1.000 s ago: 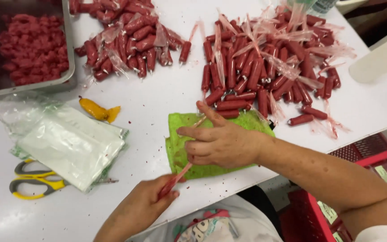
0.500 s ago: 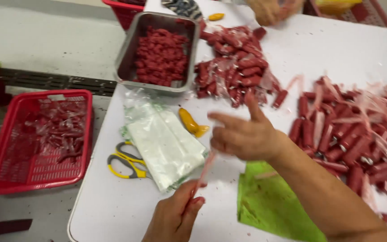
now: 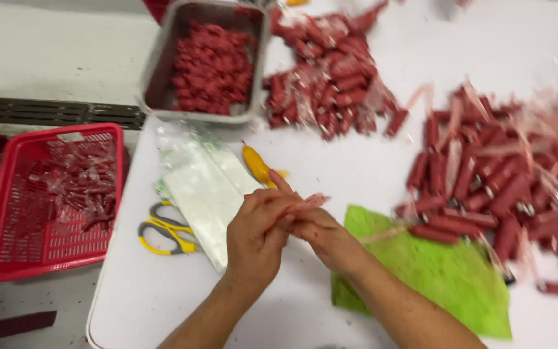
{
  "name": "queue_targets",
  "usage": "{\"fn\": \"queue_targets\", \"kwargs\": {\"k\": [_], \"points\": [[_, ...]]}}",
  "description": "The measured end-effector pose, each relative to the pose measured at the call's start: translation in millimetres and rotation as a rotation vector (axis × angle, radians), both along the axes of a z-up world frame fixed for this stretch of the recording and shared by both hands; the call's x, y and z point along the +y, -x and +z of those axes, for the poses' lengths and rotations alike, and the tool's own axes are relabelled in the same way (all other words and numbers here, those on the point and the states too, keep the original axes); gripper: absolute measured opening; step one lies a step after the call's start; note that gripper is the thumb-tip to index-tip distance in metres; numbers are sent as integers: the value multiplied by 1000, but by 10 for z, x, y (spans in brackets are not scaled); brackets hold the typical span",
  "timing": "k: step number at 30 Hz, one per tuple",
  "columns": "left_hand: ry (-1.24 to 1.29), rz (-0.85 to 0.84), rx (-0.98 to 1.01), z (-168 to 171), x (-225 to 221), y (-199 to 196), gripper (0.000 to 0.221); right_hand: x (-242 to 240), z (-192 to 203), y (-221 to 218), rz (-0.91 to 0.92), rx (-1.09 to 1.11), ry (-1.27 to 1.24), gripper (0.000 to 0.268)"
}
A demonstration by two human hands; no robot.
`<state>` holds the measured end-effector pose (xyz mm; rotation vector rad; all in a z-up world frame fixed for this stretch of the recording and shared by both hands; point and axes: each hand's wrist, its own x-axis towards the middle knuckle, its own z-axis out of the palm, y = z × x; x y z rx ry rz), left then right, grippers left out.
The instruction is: Tying the ends of small red plastic-wrapped food packages manually.
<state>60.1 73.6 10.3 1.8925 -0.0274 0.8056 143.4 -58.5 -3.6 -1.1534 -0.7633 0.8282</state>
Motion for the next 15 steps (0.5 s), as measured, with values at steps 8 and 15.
{"fn": "queue_targets", "kwargs": {"k": [8, 15], "points": [[182, -464, 189, -110, -627, 190, 12, -1268, 96, 313, -253, -956, 313, 32], [748, -874, 545, -153, -705, 511, 107, -2041, -291, 465, -420, -1484, 505, 12]]}}
